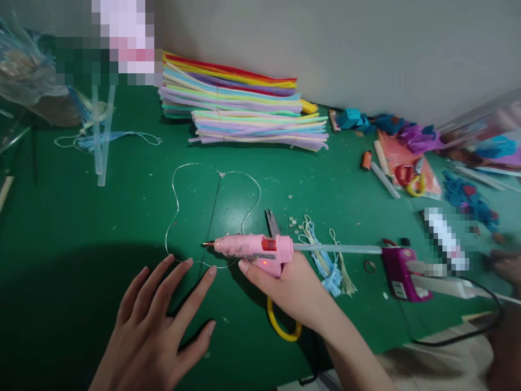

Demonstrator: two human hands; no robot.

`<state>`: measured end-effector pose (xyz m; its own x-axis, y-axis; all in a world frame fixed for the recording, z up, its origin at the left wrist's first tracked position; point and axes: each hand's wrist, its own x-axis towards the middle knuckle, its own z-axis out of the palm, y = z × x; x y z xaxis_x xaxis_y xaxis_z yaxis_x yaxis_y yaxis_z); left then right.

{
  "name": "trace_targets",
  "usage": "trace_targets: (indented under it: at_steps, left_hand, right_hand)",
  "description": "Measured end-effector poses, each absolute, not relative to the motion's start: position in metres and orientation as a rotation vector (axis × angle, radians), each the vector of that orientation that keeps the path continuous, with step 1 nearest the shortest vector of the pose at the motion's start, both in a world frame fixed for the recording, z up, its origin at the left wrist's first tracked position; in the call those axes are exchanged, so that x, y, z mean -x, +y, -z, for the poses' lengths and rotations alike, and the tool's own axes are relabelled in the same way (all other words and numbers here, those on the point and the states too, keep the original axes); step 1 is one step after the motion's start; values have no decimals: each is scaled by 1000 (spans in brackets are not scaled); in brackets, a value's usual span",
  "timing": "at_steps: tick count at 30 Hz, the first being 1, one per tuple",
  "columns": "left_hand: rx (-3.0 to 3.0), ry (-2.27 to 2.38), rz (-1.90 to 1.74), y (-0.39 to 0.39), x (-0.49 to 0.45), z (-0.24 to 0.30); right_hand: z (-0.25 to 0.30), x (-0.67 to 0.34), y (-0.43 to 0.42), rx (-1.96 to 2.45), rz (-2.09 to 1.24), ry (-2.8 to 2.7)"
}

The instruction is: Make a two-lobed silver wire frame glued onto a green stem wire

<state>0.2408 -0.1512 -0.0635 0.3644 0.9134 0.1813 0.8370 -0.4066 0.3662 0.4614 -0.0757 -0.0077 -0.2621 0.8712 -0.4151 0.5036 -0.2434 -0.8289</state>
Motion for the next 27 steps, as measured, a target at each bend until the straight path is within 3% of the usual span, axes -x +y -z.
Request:
trace_targets:
  at_steps: [27]
  left_hand:
    - [-2291,1615,-611,-150,-247,63]
  right_hand:
    - [4,-464,-71,1556,-1577,-1747]
